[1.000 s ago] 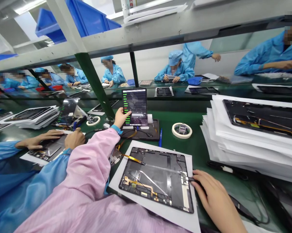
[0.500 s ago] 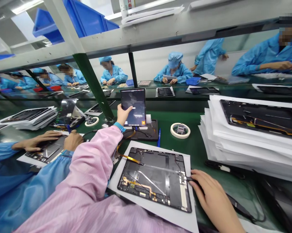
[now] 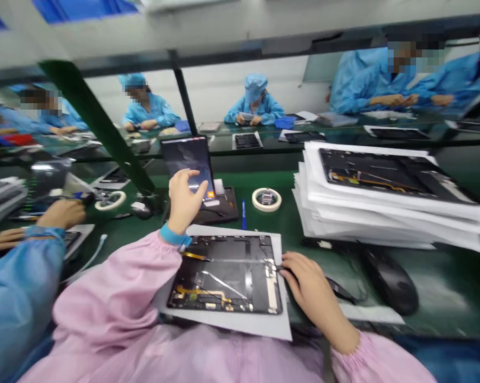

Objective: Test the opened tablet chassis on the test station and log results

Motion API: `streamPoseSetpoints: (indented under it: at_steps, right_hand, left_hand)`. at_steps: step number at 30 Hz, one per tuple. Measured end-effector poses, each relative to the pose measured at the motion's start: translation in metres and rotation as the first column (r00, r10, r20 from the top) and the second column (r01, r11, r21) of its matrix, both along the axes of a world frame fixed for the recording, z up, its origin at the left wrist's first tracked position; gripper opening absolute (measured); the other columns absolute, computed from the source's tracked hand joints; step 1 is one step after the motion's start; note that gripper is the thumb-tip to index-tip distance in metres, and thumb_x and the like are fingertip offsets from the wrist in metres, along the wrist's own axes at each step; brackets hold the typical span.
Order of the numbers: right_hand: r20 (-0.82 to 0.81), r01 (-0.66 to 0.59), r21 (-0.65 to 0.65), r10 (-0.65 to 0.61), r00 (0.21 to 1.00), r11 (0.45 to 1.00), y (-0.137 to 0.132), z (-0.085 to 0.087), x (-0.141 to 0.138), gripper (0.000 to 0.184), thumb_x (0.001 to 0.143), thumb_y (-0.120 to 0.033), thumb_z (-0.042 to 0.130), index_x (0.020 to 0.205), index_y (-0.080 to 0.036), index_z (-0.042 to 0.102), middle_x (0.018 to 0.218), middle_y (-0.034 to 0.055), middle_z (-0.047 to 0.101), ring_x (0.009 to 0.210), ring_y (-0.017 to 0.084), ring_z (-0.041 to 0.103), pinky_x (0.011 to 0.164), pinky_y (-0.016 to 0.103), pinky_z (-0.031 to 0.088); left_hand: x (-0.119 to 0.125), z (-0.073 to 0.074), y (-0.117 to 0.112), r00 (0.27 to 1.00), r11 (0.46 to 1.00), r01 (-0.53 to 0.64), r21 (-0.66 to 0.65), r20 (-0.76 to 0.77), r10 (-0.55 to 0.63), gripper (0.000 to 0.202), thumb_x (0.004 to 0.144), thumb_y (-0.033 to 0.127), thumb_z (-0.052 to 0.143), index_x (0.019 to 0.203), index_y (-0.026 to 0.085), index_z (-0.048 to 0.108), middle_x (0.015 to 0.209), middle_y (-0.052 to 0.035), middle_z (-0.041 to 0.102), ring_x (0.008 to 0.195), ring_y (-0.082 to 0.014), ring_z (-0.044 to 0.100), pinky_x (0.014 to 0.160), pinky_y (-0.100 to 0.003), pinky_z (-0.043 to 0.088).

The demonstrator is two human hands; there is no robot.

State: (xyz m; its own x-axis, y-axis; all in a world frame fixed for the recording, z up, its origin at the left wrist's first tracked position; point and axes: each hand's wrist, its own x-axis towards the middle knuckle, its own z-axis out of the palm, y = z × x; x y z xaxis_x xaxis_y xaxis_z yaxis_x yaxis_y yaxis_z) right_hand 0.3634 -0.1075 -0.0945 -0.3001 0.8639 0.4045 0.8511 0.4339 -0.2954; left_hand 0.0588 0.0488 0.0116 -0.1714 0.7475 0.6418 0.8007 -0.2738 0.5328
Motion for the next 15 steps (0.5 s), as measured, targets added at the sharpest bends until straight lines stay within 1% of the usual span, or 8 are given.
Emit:
streamPoseSetpoints:
  at_steps: [2, 4, 5, 6, 7, 9, 12, 15]
  right_hand:
    - [-0.003, 0.012, -0.015, -0.012, 1.0, 1.0, -0.003, 0.006, -0.005, 0.021, 0.095, -0.03, 0.046, 0.098, -0.02, 0.063, 0.11, 0.0079, 0.067, 0.112, 0.024, 0.058, 0.093, 0.044, 0.045]
    - [-0.002, 0.024, -0.027, -0.024, 1.0, 0.999, -0.005, 0.011, -0.009, 0.018, 0.095, -0.028, 0.047, 0.098, -0.019, 0.062, 0.11, 0.0079, 0.066, 0.113, 0.024, 0.056, 0.095, 0.043, 0.043]
    - [0.0, 0.027, -0.033, -0.027, 1.0, 0.999, -0.005, 0.012, -0.01, 0.016, 0.095, -0.026, 0.047, 0.098, -0.019, 0.061, 0.11, 0.0078, 0.066, 0.112, 0.024, 0.056, 0.094, 0.043, 0.043]
    - [0.004, 0.029, -0.039, -0.029, 1.0, 0.999, -0.006, 0.014, -0.011, 0.015, 0.095, -0.025, 0.048, 0.098, -0.019, 0.061, 0.108, 0.0078, 0.066, 0.109, 0.023, 0.057, 0.092, 0.042, 0.043]
    - [0.008, 0.031, -0.044, -0.031, 0.999, 0.999, -0.007, 0.016, -0.012, 0.014, 0.095, -0.025, 0.048, 0.099, -0.019, 0.06, 0.106, 0.0077, 0.066, 0.105, 0.023, 0.058, 0.09, 0.041, 0.043]
    - [0.016, 0.035, -0.05, -0.034, 0.999, 0.998, -0.01, 0.021, -0.015, 0.013, 0.095, -0.023, 0.047, 0.099, -0.018, 0.059, 0.101, 0.0074, 0.066, 0.097, 0.022, 0.058, 0.086, 0.04, 0.044]
    - [0.037, 0.039, -0.06, -0.037, 0.999, 0.997, -0.015, 0.028, -0.02, 0.013, 0.095, -0.021, 0.046, 0.101, -0.017, 0.057, 0.1, 0.0076, 0.064, 0.094, 0.021, 0.057, 0.084, 0.038, 0.044]
    - [0.13, 0.018, -0.086, -0.007, 0.991, 0.996, -0.019, 0.034, -0.023, 0.018, 0.096, -0.019, 0.041, 0.107, -0.016, 0.056, 0.1, 0.0091, 0.063, 0.092, 0.022, 0.057, 0.081, 0.036, 0.045]
  left_hand:
    - [0.027, -0.009, -0.036, 0.978, 0.989, 0.148, -0.02, -0.147, -0.149, 0.023, 0.085, 0.031, 0.056, 0.106, 0.021, 0.059, 0.128, -0.0088, 0.053, 0.124, -0.0261, 0.043, 0.105, -0.04, 0.032]
    - [0.047, -0.021, -0.06, 0.903, 0.938, 0.319, -0.138, -0.257, -0.345, 0.019, 0.088, 0.03, 0.053, 0.102, 0.02, 0.061, 0.122, -0.0087, 0.056, 0.117, -0.0251, 0.048, 0.1, -0.039, 0.036]
    - [0.054, -0.028, -0.067, 0.851, 0.896, 0.384, -0.222, -0.293, -0.437, 0.018, 0.089, 0.031, 0.051, 0.099, 0.02, 0.062, 0.115, -0.0086, 0.059, 0.111, -0.0244, 0.05, 0.096, -0.038, 0.039]
    - [0.059, -0.035, -0.07, 0.8, 0.854, 0.422, -0.305, -0.318, -0.509, 0.019, 0.09, 0.032, 0.05, 0.096, 0.019, 0.062, 0.108, -0.0086, 0.061, 0.105, -0.0237, 0.053, 0.091, -0.037, 0.041]
    - [0.062, -0.041, -0.071, 0.76, 0.821, 0.432, -0.374, -0.34, -0.554, 0.022, 0.091, 0.035, 0.05, 0.093, 0.018, 0.063, 0.102, -0.0086, 0.062, 0.1, -0.0235, 0.054, 0.087, -0.036, 0.042]
    - [0.066, -0.052, -0.068, 0.716, 0.795, 0.401, -0.456, -0.386, -0.582, 0.027, 0.092, 0.039, 0.049, 0.09, 0.017, 0.063, 0.093, -0.0092, 0.063, 0.094, -0.0244, 0.055, 0.082, -0.036, 0.042]
    - [0.066, -0.06, -0.06, 0.681, 0.77, 0.386, -0.508, -0.407, -0.609, 0.031, 0.093, 0.041, 0.046, 0.084, 0.016, 0.063, 0.086, -0.0094, 0.064, 0.088, -0.0244, 0.056, 0.077, -0.036, 0.042]
    - [0.064, -0.062, -0.056, 0.714, 0.734, 0.41, -0.541, -0.311, -0.628, 0.036, 0.095, 0.042, 0.041, 0.082, 0.017, 0.061, 0.084, -0.0078, 0.066, 0.079, -0.0214, 0.058, 0.07, -0.032, 0.04]
